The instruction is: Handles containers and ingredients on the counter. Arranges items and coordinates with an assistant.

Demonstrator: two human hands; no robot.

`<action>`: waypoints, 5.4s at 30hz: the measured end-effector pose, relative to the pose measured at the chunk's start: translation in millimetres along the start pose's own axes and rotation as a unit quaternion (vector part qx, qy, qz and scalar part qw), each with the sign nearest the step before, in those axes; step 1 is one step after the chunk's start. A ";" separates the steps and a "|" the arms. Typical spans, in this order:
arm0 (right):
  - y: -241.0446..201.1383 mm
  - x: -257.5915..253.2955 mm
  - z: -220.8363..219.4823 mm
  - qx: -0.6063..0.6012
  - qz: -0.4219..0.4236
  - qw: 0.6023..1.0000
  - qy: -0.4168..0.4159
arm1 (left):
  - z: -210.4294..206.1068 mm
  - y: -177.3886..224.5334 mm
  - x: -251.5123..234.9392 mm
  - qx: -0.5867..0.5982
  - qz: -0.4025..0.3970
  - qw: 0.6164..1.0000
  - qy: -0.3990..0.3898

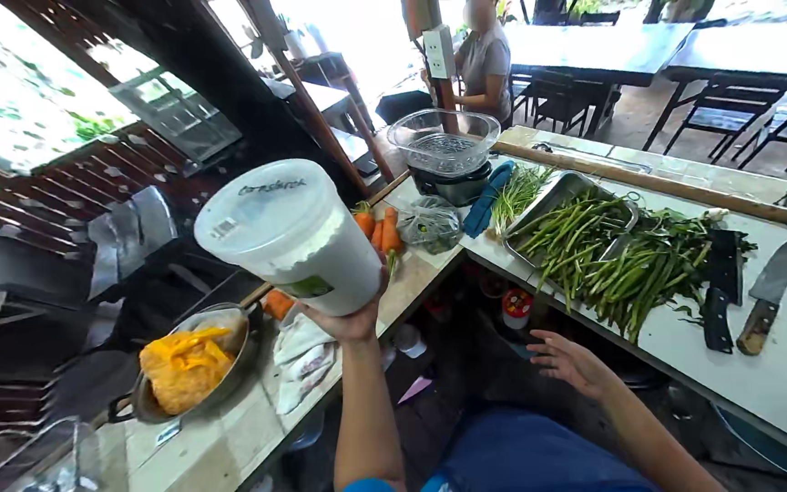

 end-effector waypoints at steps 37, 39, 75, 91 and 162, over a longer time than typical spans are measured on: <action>-122.0 -151.7 -321.1 0.150 0.293 0.940 -0.093 | 164.8 -19.6 -28.5 -0.468 -0.196 0.809 0.297; -123.7 -152.3 -323.9 0.200 0.319 0.916 -0.138 | 171.2 -19.5 -32.1 -0.504 -0.171 0.791 0.300; -162.1 -154.7 -249.2 0.265 0.543 0.794 0.060 | 175.3 153.6 -202.5 -0.563 -0.280 0.755 0.185; -170.3 -158.5 -282.5 0.305 0.561 0.766 0.070 | 94.8 173.5 -167.5 -0.514 -0.425 0.745 -0.005; -179.4 -113.3 -376.1 0.659 0.489 0.515 -0.247 | 112.6 140.0 -47.2 -0.691 -0.086 0.718 0.014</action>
Point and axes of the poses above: each hand's wrist, its own x-axis away from the middle knuckle, its own z-axis out of the back of the hand, y = z × x, the point moved 2 cm from there along -x, towards the middle knuckle, and after that the axes turned 8 degrees about y, right-handed, at the moved point
